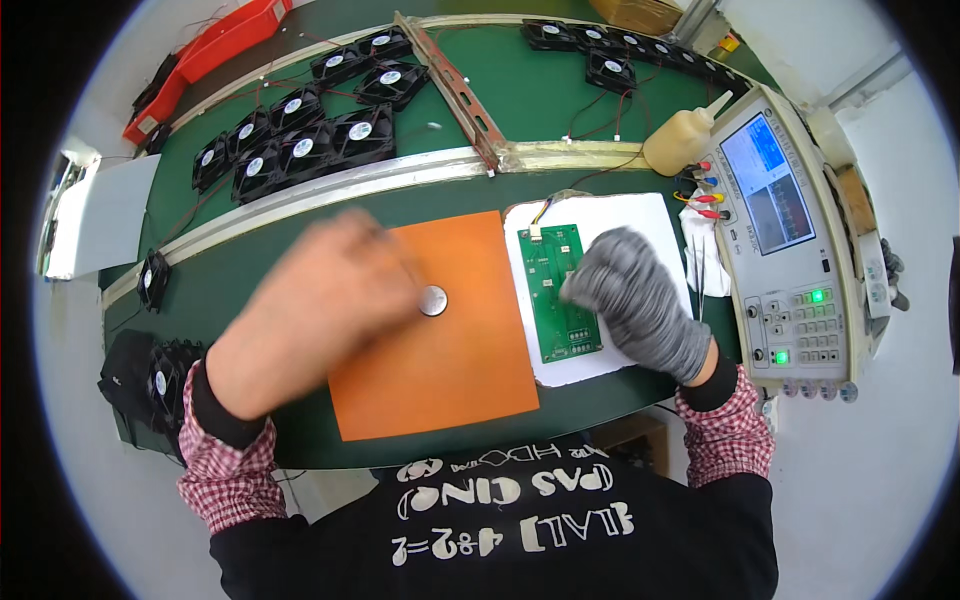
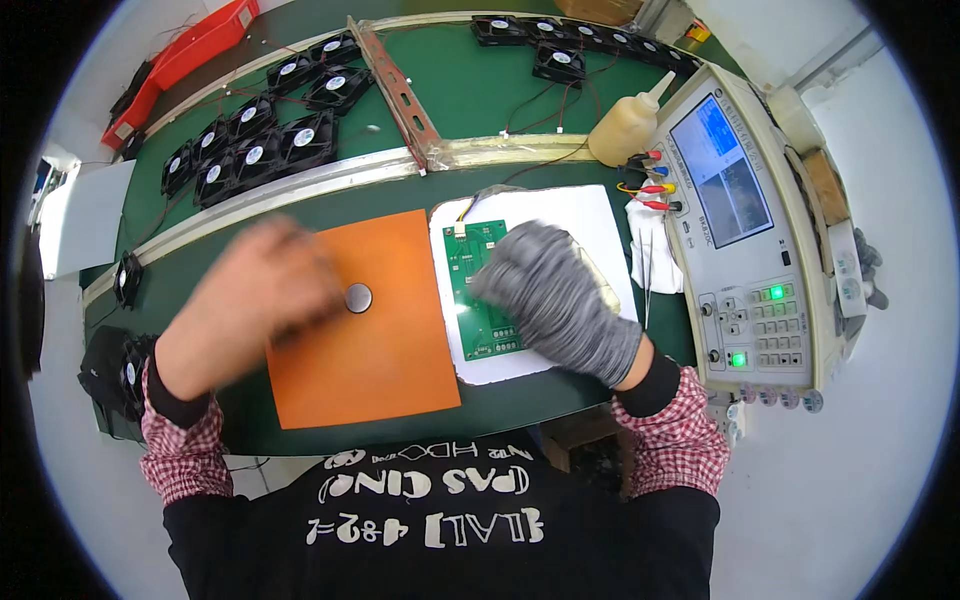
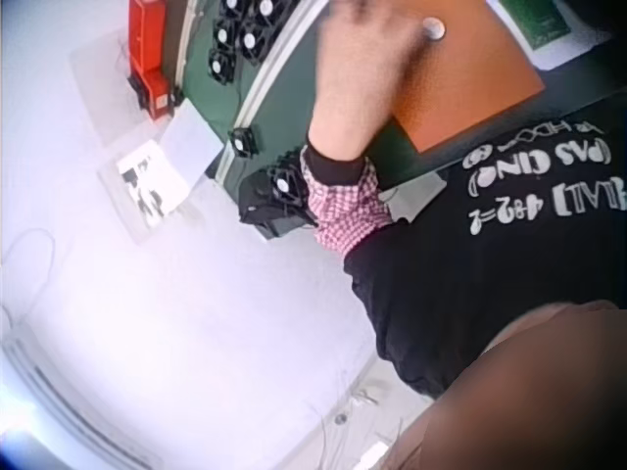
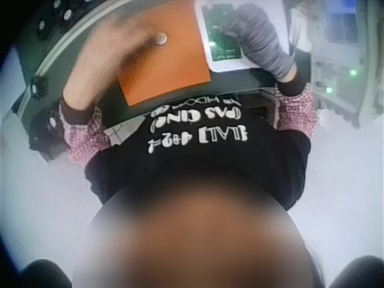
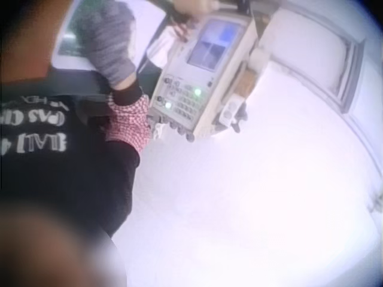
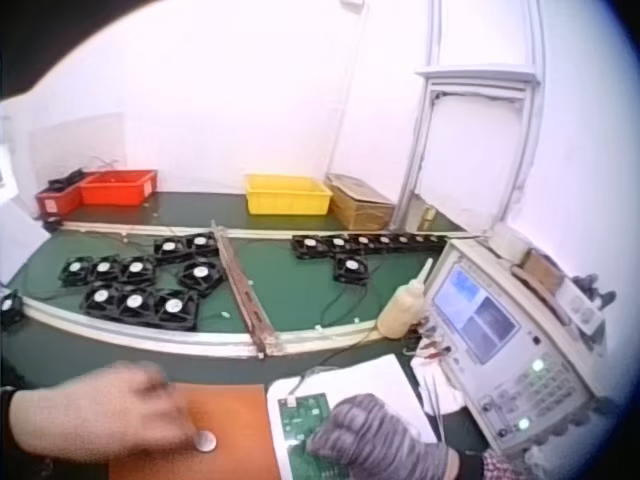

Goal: The person repeatedly picks up small black cooling fans from a pile on the left and connects their wires to a green circuit board on the right. The person uses a red probe to touch the board while holding the fan, then places the fan back on the pile. This cycle is repeated for multiple fans throughout the clip.

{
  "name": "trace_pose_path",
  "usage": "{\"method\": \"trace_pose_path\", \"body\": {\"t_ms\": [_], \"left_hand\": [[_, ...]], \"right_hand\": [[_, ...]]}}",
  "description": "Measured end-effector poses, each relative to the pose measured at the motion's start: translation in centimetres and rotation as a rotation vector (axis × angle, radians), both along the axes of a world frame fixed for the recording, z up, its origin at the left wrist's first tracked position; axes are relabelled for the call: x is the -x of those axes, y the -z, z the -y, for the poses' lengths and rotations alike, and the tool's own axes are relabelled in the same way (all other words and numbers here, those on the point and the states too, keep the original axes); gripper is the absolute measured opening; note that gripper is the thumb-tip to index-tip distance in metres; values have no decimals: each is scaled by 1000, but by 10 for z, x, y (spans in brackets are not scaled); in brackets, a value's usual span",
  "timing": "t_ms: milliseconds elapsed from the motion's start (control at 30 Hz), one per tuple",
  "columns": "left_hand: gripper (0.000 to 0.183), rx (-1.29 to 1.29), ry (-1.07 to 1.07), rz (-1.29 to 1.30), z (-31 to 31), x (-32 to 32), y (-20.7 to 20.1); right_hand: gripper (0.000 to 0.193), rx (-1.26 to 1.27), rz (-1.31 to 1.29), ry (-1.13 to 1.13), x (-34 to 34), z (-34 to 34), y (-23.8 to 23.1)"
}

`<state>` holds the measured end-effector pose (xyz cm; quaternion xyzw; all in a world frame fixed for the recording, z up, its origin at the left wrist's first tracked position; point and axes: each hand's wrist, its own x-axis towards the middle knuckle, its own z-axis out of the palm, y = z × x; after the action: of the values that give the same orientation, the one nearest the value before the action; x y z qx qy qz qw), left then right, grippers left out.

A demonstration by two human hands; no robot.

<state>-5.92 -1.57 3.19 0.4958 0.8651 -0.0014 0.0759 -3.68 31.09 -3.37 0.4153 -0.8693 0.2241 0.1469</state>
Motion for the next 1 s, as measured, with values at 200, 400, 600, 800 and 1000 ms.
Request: {"method": "trace_pose_path", "body": {"t_ms": [200, 400, 600, 800, 1000], "left_hand": [[36, -398, 193, 54, -21, -22, 11], [27, -295, 442, 234, -16, -44, 14], [45, -37, -466, -702, 37, 3, 12], [43, -441, -69, -320, -9, -17, 43], [50, -634, -233, -49, -2, -2, 66]], "right_hand": [[65, 288, 164, -191, -7, 42, -17], [42, 41, 140, -325, -8, 32, 10], [12, -82, 20, 307, 17, -20, 13], [14, 550, 712, 345, 15, 0, 25], [16, 497, 603, 268, 12, -3, 38]]}}
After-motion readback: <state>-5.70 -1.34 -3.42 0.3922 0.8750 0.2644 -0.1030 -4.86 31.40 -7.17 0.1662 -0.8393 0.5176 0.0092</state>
